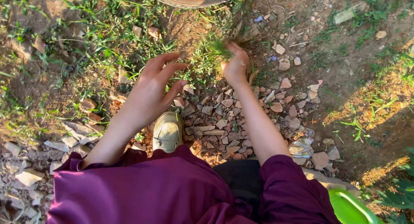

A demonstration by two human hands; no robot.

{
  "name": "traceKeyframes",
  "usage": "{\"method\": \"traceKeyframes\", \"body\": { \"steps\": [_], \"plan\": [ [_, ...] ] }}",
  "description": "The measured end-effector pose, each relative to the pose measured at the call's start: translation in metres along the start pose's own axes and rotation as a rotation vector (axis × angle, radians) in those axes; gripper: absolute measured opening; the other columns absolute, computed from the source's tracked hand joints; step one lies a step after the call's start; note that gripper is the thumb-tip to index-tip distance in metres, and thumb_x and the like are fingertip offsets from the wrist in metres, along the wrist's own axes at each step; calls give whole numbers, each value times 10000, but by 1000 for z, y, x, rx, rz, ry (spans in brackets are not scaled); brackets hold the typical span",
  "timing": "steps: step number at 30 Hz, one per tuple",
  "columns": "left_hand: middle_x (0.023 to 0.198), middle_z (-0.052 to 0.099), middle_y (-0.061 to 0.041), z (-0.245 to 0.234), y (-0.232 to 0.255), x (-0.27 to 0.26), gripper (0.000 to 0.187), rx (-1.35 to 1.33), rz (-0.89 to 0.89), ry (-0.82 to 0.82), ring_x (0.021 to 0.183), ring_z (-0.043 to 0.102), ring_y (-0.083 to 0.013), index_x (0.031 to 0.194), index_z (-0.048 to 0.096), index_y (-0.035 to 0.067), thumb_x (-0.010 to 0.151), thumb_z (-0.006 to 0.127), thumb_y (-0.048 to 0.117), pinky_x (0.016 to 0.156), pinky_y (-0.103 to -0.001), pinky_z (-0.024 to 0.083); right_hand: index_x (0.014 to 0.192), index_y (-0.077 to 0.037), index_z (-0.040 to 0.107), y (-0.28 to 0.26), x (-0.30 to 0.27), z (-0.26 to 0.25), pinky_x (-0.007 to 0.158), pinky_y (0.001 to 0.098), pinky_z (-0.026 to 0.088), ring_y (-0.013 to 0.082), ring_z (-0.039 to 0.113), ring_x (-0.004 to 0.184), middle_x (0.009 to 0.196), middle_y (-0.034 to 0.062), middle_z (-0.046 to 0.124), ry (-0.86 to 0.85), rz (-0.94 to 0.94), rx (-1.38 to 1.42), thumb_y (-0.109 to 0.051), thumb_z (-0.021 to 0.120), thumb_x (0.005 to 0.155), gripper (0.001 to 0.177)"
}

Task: Manually pull weeds from a garden bed filled with small stones and dirt.

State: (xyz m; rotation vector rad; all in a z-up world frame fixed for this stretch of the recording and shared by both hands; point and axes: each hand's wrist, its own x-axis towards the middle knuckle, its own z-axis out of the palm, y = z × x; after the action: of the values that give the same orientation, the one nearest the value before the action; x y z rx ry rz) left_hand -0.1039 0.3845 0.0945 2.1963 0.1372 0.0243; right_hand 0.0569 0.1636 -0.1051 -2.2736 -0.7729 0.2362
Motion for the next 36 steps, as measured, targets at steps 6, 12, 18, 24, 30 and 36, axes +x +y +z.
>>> {"method": "traceKeyframes", "body": {
  "steps": [6,12,18,24,30,36],
  "plan": [
    [1396,542,-213,-5,-4,-9,330,10,-38,29,1301,534,-409,1269,626,22,995,683,197,1037,-494,479,1030,-37,694,-26,8,-13,970,465,500,244,669,1067,1060,96,716,-38,333,472,64,707,893,171],
    [1407,544,-210,-17,8,-13,320,50,-13,90,1327,524,-411,1281,629,30,1008,683,187,1070,-502,471,994,-68,748,-48,-8,-10,894,398,591,225,696,902,967,59,729,-359,-14,72,109,607,829,280],
    [1407,540,-211,-15,2,-22,324,42,-27,102,1328,524,-400,1287,625,30,1011,688,188,1082,-499,469,1034,-77,729,2,-25,18,769,371,583,271,669,963,1084,99,690,-169,-265,-307,132,579,838,323],
    [1412,532,-219,-7,5,-16,335,49,-3,84,1337,522,-396,1283,616,17,1005,686,190,1083,-495,474,1072,-7,612,-4,0,-30,903,391,564,261,685,995,1025,123,681,-88,535,360,-63,768,864,266],
    [1383,542,-221,4,8,-9,348,30,39,64,1319,528,-401,1281,616,14,992,700,188,1075,-498,474,1055,-100,747,-4,-20,-10,870,453,552,292,688,992,1050,126,716,-246,119,-91,-70,722,830,228],
    [1372,559,-215,7,10,-9,335,22,48,67,1292,547,-404,1259,618,16,972,707,164,1054,-489,483,1008,-39,739,-10,-41,22,689,368,553,269,678,882,970,90,706,-75,-249,-245,83,687,796,251]
  ]
}}
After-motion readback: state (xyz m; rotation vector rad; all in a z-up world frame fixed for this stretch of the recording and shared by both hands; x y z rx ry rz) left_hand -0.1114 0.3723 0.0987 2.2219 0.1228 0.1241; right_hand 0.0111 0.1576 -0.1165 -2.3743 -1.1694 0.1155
